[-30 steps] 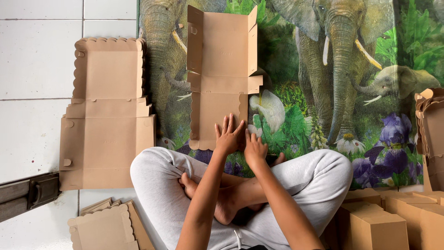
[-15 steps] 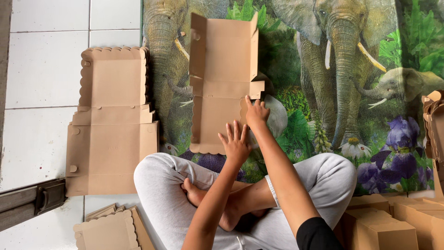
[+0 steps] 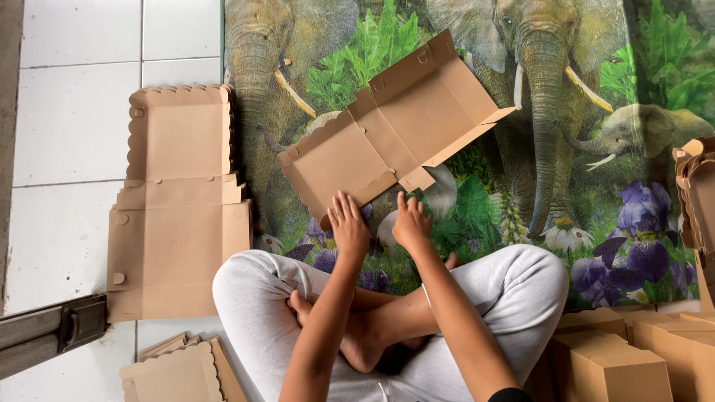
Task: The person sits on the floor and assembles flat cardboard boxes by hand. They fold the side flaps and tuck the tabs into slots to form the box structure, repeating the process for multiple units.
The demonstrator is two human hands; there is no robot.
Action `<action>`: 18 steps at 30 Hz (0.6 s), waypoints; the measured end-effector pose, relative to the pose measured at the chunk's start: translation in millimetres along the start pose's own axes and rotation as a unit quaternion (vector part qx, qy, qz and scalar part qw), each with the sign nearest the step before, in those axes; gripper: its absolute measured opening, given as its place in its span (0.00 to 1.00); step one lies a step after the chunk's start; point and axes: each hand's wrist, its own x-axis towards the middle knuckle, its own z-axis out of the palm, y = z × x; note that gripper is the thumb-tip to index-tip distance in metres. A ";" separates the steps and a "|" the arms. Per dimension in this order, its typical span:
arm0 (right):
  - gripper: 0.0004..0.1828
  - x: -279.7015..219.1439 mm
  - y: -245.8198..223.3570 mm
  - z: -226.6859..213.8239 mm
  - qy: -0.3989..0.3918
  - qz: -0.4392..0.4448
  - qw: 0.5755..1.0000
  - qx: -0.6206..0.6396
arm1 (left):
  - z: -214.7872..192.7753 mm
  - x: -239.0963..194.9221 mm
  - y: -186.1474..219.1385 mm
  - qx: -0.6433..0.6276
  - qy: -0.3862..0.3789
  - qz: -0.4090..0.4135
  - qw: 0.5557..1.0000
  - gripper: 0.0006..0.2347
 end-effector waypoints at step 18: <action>0.34 76.1 15.9 -1.8 0.079 0.033 0.990 -0.115 | 2.0 -8.2 3.7 -0.069 0.102 0.064 0.990 0.36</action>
